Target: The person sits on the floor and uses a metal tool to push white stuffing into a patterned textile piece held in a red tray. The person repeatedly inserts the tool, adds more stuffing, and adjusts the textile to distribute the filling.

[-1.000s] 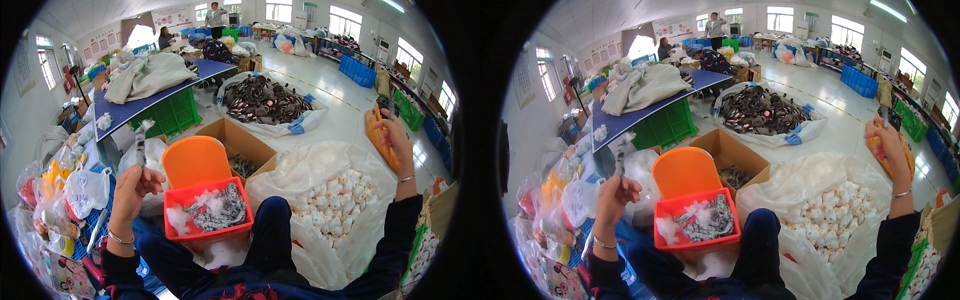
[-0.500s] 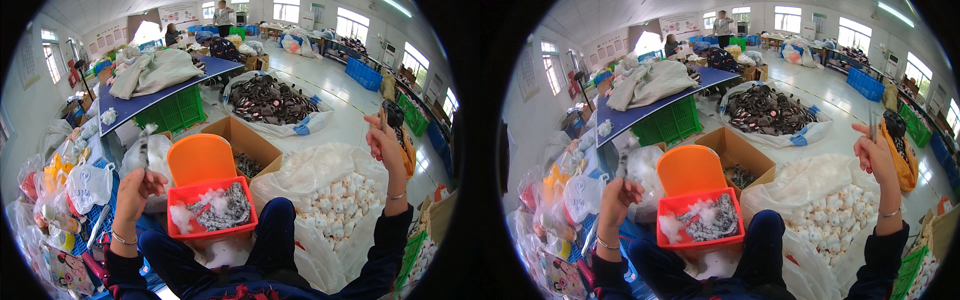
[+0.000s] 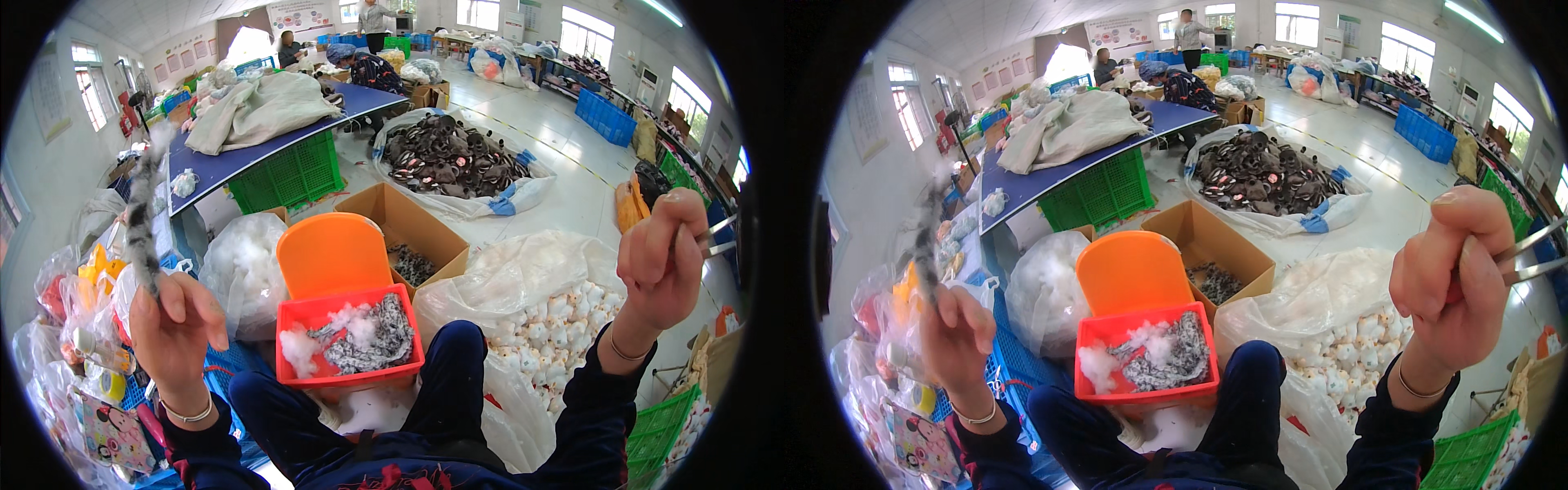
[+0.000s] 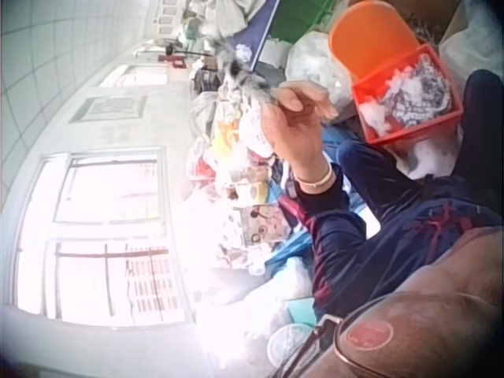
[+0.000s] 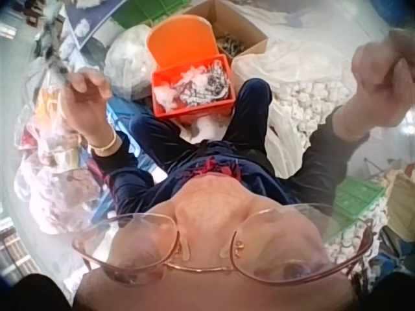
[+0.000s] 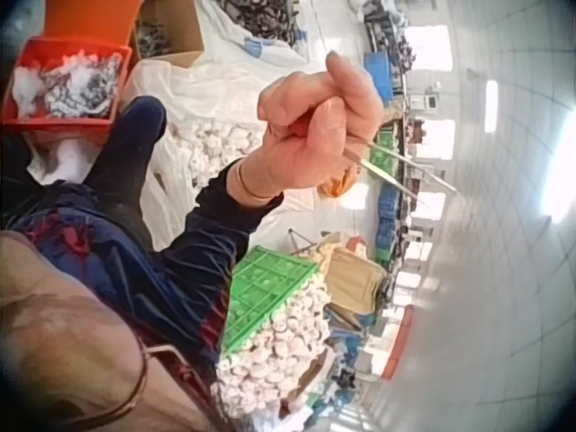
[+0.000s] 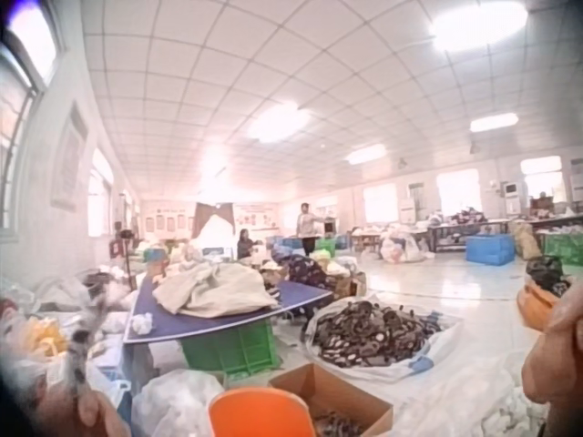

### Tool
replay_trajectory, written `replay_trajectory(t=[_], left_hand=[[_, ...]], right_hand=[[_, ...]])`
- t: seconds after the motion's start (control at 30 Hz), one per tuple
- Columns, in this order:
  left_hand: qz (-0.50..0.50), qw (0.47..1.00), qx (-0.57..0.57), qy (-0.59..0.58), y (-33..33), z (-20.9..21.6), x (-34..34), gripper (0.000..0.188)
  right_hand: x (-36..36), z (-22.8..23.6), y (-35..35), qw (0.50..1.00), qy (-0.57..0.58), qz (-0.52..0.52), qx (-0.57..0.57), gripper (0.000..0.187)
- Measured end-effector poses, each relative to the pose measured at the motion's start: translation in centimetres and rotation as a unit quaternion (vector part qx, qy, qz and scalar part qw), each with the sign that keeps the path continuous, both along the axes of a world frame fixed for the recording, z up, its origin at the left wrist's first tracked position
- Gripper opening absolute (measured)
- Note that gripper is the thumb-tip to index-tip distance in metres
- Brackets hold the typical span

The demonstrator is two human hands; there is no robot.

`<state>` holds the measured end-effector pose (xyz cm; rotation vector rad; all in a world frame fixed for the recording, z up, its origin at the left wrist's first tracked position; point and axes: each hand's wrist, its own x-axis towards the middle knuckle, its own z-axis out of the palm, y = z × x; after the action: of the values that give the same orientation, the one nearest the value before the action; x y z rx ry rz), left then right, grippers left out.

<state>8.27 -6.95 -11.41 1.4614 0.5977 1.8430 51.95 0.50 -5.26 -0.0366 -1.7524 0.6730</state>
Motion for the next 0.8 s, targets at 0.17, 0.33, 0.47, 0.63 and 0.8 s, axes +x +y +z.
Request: replay_trajectory(t=[0.17,0.33,0.47,0.63,0.8], left_hand=[[0.036,0.998,-0.050,-0.025,0.9,-0.9,-0.7,0.037],[0.045,0.993,-0.073,-0.077,1.8,-0.7,-0.7,0.036],[0.019,0.998,-0.046,-0.023,1.6,-0.6,-0.3,0.038],[0.089,0.994,-0.059,-0.023,0.8,-1.4,-2.3,0.038],[0.090,0.991,-0.083,-0.063,0.7,-1.9,-2.6,0.038]], right_hand=[[0.0,-1.3,0.7,0.997,0.037,0.005,-0.066,0.033],[-3.6,2.0,0.9,0.985,0.006,0.147,-0.091,0.057],[-3.2,5.2,0.1,0.954,-0.037,0.299,-0.004,0.071],[-3.0,4.7,0.8,0.951,-0.019,0.308,-0.006,0.072],[-1.0,5.8,3.2,0.993,0.078,0.077,0.053,0.064]])
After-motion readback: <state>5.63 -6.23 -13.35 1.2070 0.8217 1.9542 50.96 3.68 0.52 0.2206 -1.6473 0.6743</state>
